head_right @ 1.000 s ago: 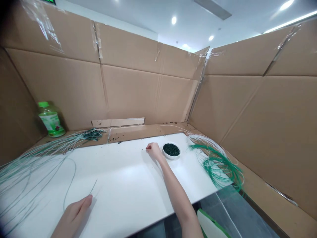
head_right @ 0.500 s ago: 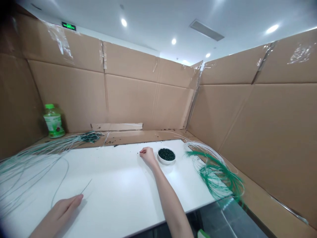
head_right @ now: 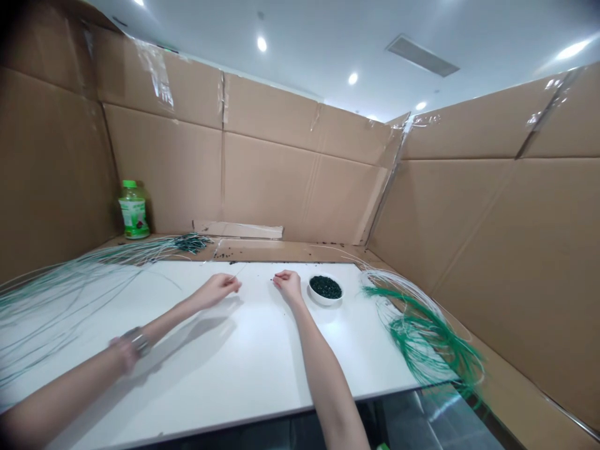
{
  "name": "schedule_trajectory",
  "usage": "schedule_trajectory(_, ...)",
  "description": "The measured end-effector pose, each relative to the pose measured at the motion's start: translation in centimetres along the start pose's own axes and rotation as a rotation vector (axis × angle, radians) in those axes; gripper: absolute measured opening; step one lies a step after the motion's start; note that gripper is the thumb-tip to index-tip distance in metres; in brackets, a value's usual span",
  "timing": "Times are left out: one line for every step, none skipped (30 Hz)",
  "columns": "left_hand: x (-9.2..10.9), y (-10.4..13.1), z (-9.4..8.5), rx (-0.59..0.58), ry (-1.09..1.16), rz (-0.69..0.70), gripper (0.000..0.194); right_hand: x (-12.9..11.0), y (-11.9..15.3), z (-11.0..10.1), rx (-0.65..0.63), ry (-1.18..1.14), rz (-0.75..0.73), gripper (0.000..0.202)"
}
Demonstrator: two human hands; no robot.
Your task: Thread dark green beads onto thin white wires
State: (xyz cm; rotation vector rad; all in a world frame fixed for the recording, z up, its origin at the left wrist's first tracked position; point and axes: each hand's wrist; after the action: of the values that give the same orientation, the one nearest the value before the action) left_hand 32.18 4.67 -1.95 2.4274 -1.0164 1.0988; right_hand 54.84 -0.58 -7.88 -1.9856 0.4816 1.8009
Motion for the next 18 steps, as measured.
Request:
schedule_trajectory(0.1,-1.6,0.8,-0.029,0.037,-0.013,0.027,0.0,0.0,0.0,0.001,-0.021,0.003,0.028)
schedule_trajectory(0.1,-3.1,1.5,-0.059,0.076,-0.021,0.027,-0.1,0.0,0.0,0.002,-0.042,0.002,0.029)
schedule_trajectory(0.2,-4.3,2.3,-0.088,0.112,-0.031,0.028,-0.2,0.0,0.1,0.002,-0.062,-0.002,0.029)
schedule_trajectory(0.2,-5.4,3.1,-0.116,0.145,-0.044,0.028,-0.2,0.0,0.0,0.003,-0.08,-0.009,0.029)
schedule_trajectory(0.3,-6.2,3.8,-0.143,0.174,-0.055,0.029,-0.3,-0.1,0.0,0.004,-0.097,-0.019,0.029)
schedule_trajectory(0.3,-6.9,4.4,-0.168,0.199,-0.066,0.03,-0.4,-0.2,0.0,0.005,-0.112,-0.028,0.029)
schedule_trajectory(0.4,-7.4,5.0,-0.192,0.221,-0.076,0.031,-0.5,-0.3,-0.1,0.004,-0.126,-0.037,0.029)
schedule_trajectory(0.4,-7.9,5.4,-0.213,0.239,-0.083,0.031,-0.6,-0.4,-0.2,0.003,-0.138,-0.044,0.028)
schedule_trajectory(0.4,-8.2,5.8,-0.23,0.253,-0.087,0.032,-0.6,-0.4,-0.2,0.001,-0.148,-0.048,0.028)
schedule_trajectory(0.4,-8.6,6.1,-0.244,0.265,-0.088,0.032,-0.7,-0.5,-0.3,-0.001,-0.159,-0.051,0.027)
schedule_trajectory(0.3,-8.9,6.3,-0.255,0.275,-0.088,0.032,-0.6,-0.6,-0.3,-0.003,-0.169,-0.052,0.026)
schedule_trajectory(0.3,-9.2,6.5,-0.262,0.283,-0.086,0.032,-0.6,-0.7,-0.3,-0.003,-0.178,-0.053,0.026)
schedule_trajectory(0.2,-9.5,6.7,-0.267,0.29,-0.082,0.032,-0.5,-0.7,-0.3,0.0,-0.186,-0.054,0.026)
schedule_trajectory(0.1,-9.8,6.8,-0.269,0.293,-0.079,0.032,-0.5,-0.7,-0.3,0.004,-0.193,-0.055,0.027)
schedule_trajectory(0.1,-10.1,7.0,-0.267,0.294,-0.077,0.031,-0.4,-0.7,-0.2,0.009,-0.2,-0.055,0.028)
schedule_trajectory(0.0,-10.3,7.2,-0.26,0.293,-0.076,0.031,-0.3,-0.8,-0.2,0.016,-0.205,-0.055,0.029)
schedule_trajectory(-0.1,-10.4,7.4,-0.248,0.29,-0.073,0.031,-0.2,-0.8,-0.2,0.022,-0.209,-0.053,0.029)
schedule_trajectory(-0.2,-10.5,7.6,-0.233,0.284,-0.07,0.03,-0.2,-0.8,-0.2,0.028,-0.211,-0.05,0.029)
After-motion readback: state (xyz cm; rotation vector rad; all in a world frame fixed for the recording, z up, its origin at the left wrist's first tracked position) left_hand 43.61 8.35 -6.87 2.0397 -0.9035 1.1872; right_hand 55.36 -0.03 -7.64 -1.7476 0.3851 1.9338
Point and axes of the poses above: each hand's wrist, its own y-axis away from the middle knuckle, its own z-axis out of the palm, x = y × z, and after that the axes turned 2 degrees about -z, right-handed
